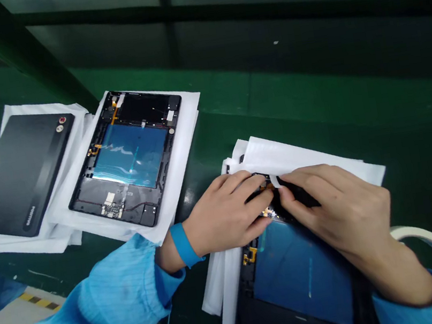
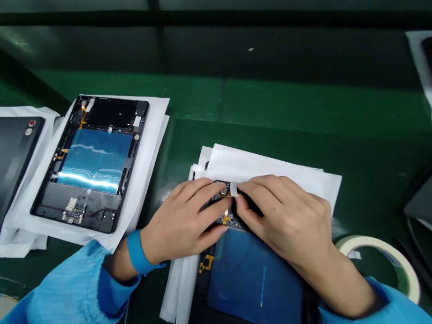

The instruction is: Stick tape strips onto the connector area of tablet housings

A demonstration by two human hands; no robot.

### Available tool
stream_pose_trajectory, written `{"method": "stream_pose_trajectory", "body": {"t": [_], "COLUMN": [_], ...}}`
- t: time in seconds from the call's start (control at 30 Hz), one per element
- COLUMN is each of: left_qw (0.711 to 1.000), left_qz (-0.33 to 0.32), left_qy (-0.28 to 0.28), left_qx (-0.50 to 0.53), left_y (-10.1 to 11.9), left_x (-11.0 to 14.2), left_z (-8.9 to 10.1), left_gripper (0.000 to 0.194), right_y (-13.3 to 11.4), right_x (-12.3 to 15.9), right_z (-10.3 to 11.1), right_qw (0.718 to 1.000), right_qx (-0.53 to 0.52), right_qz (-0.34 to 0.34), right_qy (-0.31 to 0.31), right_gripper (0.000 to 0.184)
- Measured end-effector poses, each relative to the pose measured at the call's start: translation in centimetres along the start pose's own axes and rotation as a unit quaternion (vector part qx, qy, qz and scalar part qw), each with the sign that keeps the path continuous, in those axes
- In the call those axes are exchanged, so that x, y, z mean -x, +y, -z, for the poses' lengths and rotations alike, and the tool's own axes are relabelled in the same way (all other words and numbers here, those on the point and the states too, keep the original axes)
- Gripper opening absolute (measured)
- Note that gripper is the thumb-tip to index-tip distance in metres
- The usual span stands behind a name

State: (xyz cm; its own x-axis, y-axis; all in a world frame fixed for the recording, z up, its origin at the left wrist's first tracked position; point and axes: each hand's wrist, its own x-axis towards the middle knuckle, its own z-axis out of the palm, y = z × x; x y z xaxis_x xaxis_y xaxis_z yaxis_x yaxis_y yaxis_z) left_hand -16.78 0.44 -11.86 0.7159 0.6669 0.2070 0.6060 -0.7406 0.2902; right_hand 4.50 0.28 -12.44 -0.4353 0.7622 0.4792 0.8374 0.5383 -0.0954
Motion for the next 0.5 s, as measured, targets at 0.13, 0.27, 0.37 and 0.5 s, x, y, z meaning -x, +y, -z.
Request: {"method": "stream_pose_trajectory", "body": {"t": [0.13,0.27,0.37,0.5], "left_qw": [1.000,1.000,1.000,1.000], "left_qz": [-0.003,0.003,0.003,0.001], "left_qy": [0.010,0.009,0.009,0.010], "left_qx": [-0.002,0.000,0.001,0.005], "left_y": [0.01,0.04,0.07,0.10], "left_x": [0.08,0.12,0.14,0.15], "left_z": [-0.10,-0.14,-0.17,-0.15], "left_gripper": [0.037,0.036,0.036,0.035], "right_y": [-0.17,-0.15,-0.15,-0.36], "right_x": [-0.14,-0.26,-0.25,-0.34], "right_z": [0.09,0.05,-0.06,-0.13], "right_qw": [1.000,1.000,1.000,0.999], "right_qx": [0.009,0.018,0.023,0.042], "right_qz": [0.007,0.013,0.007,0.021], "right_qy": [0.008,0.014,0.012,0.004], "right_gripper": [0.014,0.013,0.011,0.011]}}
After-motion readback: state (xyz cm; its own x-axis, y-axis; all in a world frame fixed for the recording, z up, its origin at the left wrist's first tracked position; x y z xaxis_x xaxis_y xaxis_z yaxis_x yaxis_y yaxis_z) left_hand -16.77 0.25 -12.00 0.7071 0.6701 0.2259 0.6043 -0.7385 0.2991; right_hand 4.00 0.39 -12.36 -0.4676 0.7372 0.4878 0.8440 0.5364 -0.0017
